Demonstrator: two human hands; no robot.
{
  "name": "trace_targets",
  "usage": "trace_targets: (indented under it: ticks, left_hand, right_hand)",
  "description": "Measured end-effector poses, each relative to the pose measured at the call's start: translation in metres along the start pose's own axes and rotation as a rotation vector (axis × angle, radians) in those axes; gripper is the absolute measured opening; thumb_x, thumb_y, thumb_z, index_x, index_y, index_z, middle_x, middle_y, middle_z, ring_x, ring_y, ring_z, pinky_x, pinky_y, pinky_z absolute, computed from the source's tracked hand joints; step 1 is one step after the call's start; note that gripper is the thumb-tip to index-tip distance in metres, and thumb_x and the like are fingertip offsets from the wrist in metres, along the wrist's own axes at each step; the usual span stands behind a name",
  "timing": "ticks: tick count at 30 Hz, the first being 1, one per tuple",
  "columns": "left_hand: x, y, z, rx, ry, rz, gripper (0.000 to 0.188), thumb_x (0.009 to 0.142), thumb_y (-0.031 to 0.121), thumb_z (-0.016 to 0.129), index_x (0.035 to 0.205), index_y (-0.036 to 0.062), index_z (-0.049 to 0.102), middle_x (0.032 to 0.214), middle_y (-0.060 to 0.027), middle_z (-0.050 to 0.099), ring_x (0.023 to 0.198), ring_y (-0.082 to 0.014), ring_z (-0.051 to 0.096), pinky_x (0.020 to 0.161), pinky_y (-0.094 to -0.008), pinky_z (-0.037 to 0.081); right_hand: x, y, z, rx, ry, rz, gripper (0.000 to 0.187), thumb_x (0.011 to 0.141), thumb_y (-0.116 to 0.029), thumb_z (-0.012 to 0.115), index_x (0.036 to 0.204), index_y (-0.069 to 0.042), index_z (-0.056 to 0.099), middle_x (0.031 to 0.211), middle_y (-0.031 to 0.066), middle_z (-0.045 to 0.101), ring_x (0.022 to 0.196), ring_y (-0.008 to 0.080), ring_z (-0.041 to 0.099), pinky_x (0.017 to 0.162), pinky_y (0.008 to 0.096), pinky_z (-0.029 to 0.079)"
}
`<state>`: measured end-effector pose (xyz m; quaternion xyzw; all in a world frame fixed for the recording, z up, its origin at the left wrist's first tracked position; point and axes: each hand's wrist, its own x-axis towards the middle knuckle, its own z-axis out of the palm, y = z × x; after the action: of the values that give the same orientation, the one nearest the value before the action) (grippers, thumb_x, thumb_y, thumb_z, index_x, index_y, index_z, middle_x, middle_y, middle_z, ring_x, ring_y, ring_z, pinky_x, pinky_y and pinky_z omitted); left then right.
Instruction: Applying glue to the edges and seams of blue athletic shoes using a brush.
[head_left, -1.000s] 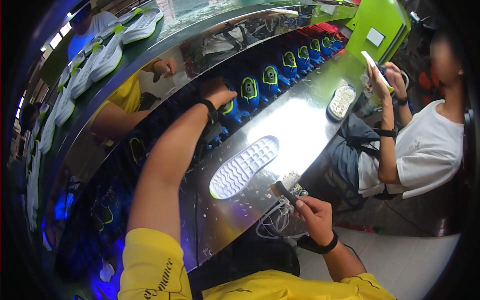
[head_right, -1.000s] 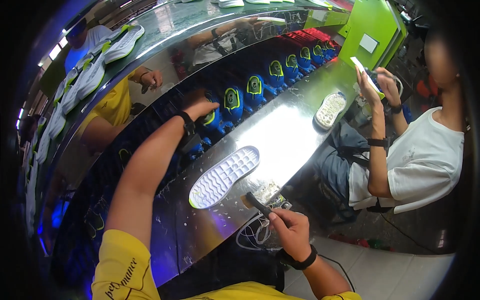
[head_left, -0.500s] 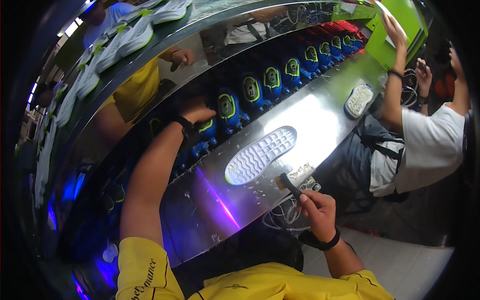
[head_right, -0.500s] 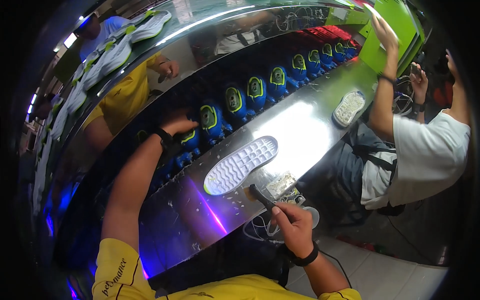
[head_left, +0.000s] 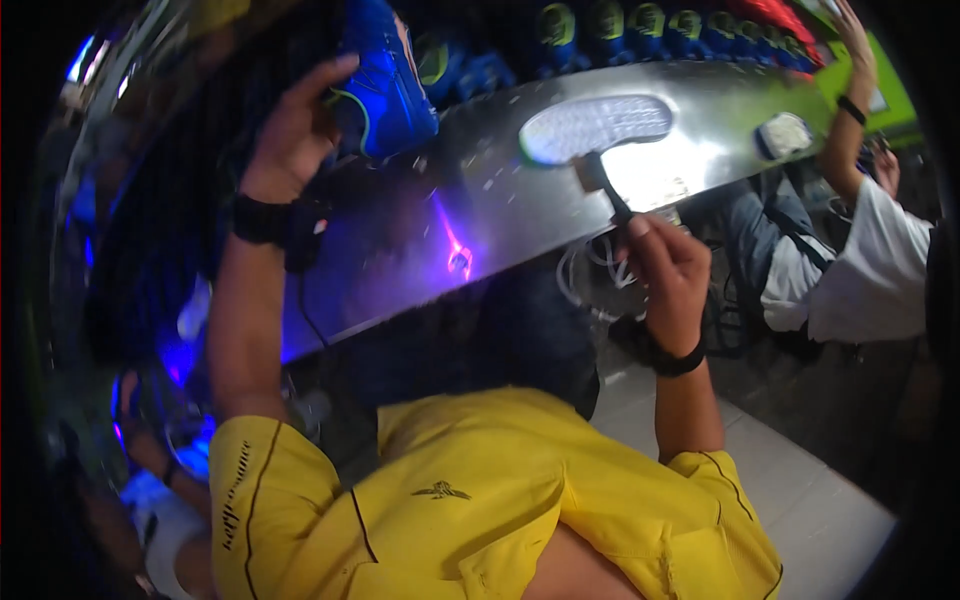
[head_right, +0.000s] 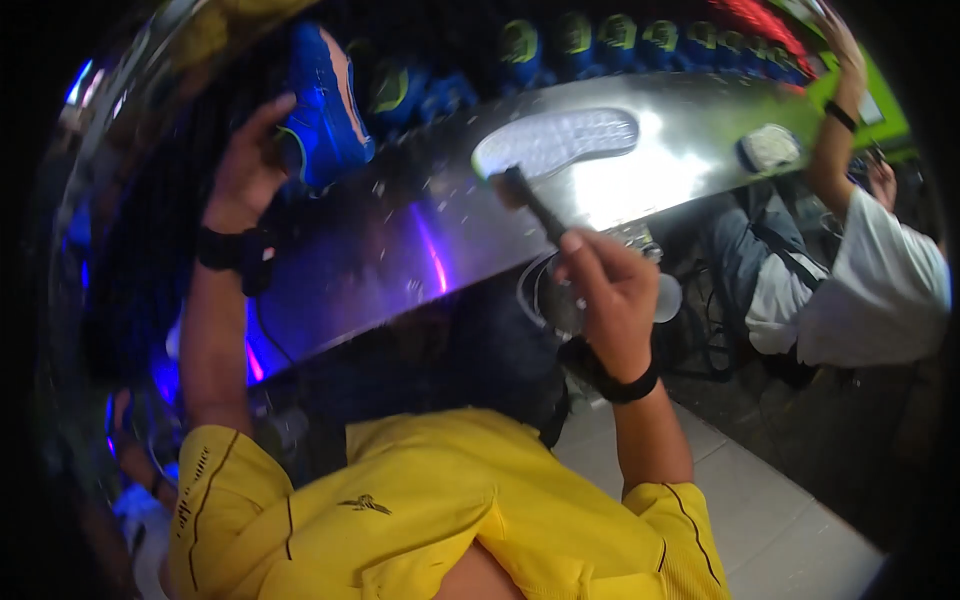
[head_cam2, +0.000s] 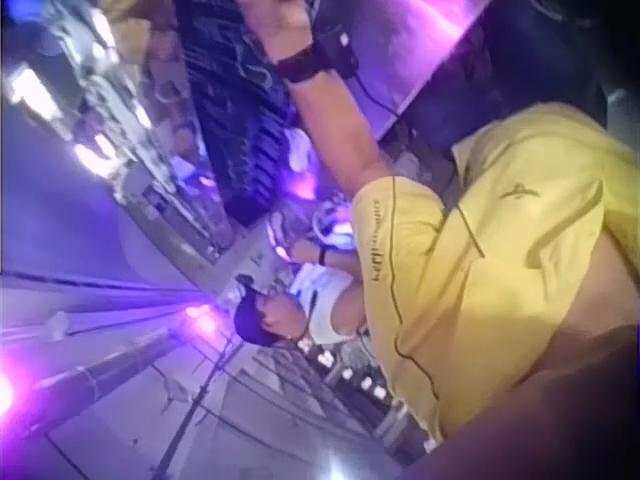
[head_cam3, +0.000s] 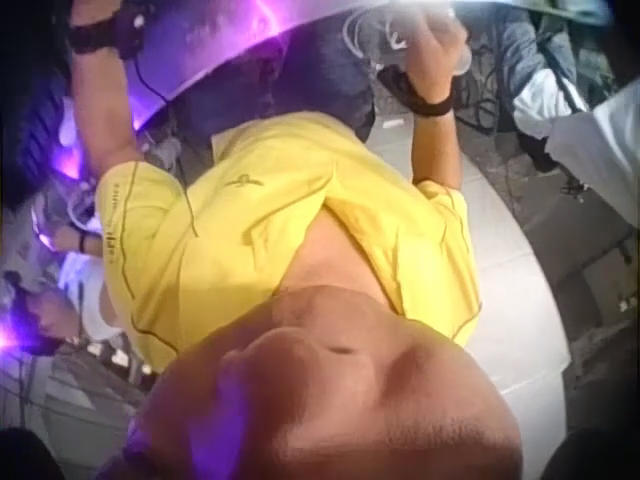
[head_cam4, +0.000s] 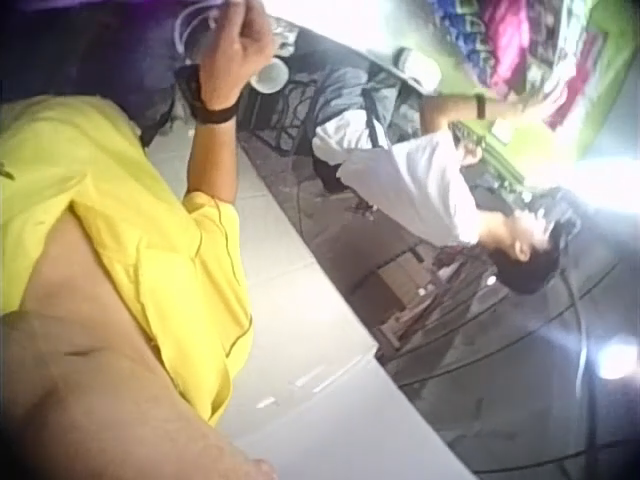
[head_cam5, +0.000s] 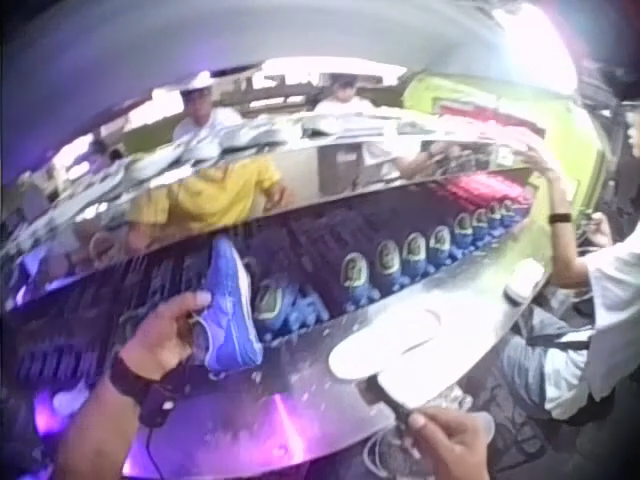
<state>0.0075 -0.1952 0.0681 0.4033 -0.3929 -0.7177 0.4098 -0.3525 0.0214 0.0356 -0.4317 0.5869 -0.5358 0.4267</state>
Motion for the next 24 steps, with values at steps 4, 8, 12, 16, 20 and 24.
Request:
trace_targets:
  ticks: [4,8,12,16,20,24]
  left_hand:
    - [-0.064,-0.010,-0.037,0.646,0.104,0.156,0.049,0.091,0.030,0.080,0.133,0.0054,0.072,0.113,-0.0084,0.078,0.101,-0.0229,0.076,0.093,-0.0370,0.060]
    - [-0.098,-0.043,-0.038,1.762,0.318,0.134,0.068,0.079,0.035,0.086,0.143,0.0179,0.069,0.120,-0.0194,0.076,0.109,-0.0377,0.073,0.099,-0.0448,0.056]
    - [-0.110,-0.062,-0.059,1.779,0.263,-0.017,0.073,0.075,0.038,0.085,0.144,0.0241,0.068,0.119,-0.0222,0.074,0.111,-0.0412,0.070,0.098,-0.0478,0.055]
    - [-0.145,-0.095,-0.035,1.739,0.018,0.226,0.070,0.076,0.033,0.082,0.144,0.0217,0.069,0.103,-0.0177,0.070,0.100,-0.0395,0.069,0.090,-0.0488,0.054]
    - [-0.185,-0.110,0.015,1.644,-0.191,0.267,0.067,0.076,0.023,0.083,0.142,0.0206,0.070,0.097,-0.0145,0.064,0.094,-0.0375,0.067,0.084,-0.0486,0.052]
    - [-0.206,-0.113,0.032,1.359,-0.085,0.156,0.070,0.077,0.021,0.086,0.145,0.0220,0.068,0.097,-0.0153,0.068,0.092,-0.0391,0.068,0.085,-0.0450,0.055]
  right_hand:
    - [0.004,0.018,0.021,-0.006,-0.096,-0.025,0.025,0.105,-0.019,0.069,0.112,0.004,0.078,0.078,-0.0010,0.069,0.065,0.0030,0.051,0.058,0.0208,0.036]
    - [-0.007,0.023,0.037,-0.018,-0.151,-0.044,0.023,0.105,-0.015,0.068,0.113,0.004,0.078,0.078,0.0000,0.069,0.065,0.0032,0.050,0.058,0.0207,0.036]
    - [-0.021,0.013,0.046,-0.041,-0.173,-0.081,0.023,0.105,-0.015,0.067,0.112,0.004,0.078,0.079,0.0005,0.070,0.065,0.0033,0.051,0.059,0.0206,0.036]
    - [-0.033,0.011,0.044,-0.081,-0.180,-0.073,0.022,0.105,-0.015,0.067,0.111,0.004,0.078,0.080,0.0005,0.070,0.065,0.0031,0.051,0.058,0.0205,0.036]
    - [-0.036,0.010,0.053,-0.014,-0.179,-0.077,0.023,0.106,-0.015,0.066,0.111,0.004,0.078,0.079,0.0001,0.070,0.065,0.0026,0.051,0.058,0.0201,0.036]
    - [-0.034,0.002,0.056,-0.023,-0.206,-0.068,0.023,0.106,-0.015,0.066,0.110,0.004,0.078,0.079,-0.0002,0.069,0.065,0.0026,0.050,0.058,0.0201,0.036]
